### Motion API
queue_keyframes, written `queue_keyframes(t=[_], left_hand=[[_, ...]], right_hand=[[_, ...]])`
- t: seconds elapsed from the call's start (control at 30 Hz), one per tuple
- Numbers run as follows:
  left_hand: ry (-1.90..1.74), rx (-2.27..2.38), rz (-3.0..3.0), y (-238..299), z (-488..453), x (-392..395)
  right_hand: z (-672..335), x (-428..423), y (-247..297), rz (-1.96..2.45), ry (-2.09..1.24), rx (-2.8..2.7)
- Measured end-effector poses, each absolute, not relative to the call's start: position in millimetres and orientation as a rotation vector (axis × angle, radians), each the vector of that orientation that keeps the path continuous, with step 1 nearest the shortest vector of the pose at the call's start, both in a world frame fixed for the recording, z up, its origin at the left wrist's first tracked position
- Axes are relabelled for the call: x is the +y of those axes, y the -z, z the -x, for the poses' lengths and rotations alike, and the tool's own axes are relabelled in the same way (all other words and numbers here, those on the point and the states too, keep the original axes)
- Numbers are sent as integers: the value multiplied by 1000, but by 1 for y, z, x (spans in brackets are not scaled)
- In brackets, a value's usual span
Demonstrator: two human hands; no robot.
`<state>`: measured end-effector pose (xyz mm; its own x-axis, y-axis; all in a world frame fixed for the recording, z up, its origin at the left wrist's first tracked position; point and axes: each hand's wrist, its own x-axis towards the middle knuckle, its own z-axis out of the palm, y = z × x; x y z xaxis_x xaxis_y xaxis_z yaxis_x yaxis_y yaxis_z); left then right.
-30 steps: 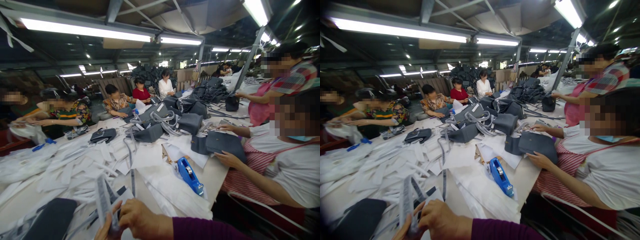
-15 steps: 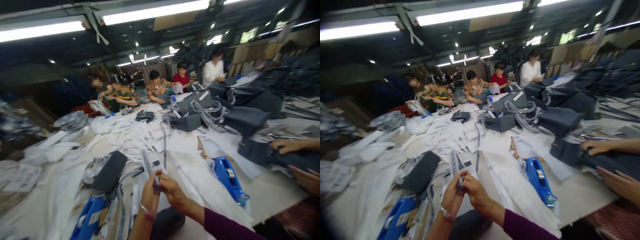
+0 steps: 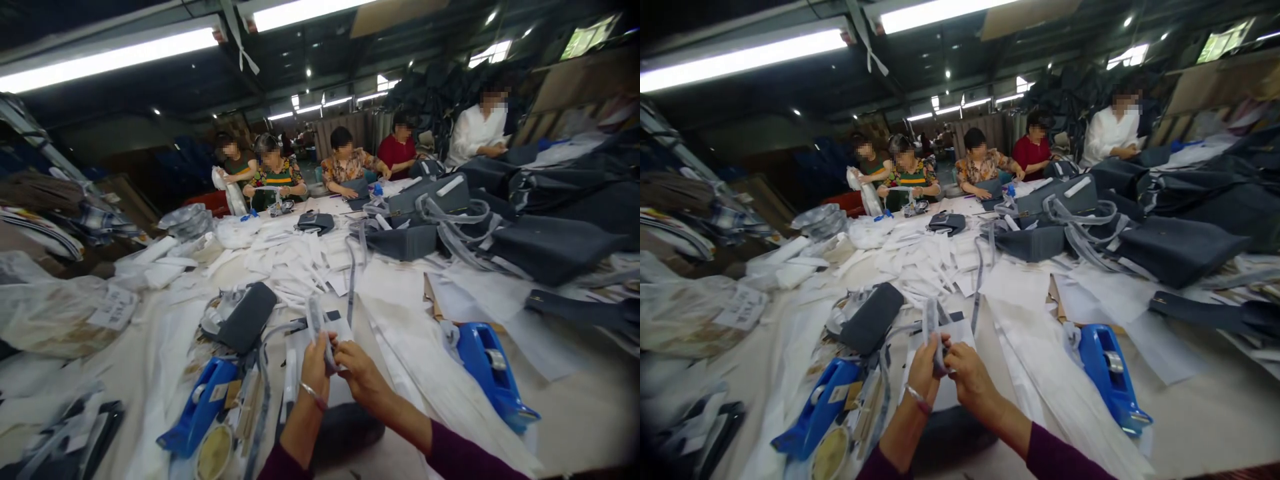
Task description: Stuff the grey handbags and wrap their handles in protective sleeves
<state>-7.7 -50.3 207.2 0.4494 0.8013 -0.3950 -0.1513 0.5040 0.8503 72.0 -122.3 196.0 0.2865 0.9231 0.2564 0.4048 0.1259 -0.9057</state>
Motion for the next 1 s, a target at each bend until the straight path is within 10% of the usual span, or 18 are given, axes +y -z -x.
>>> queue_keyframes(t=[0.5,1.0], left_hand=[[-738,997,-959,-179,9,-46],[-409,950,-665,-168,0,-5]], right_hand=[[-69,-117,-174,1387,-1088,-880],[-84,-83,-151,1392,-757,-1228]])
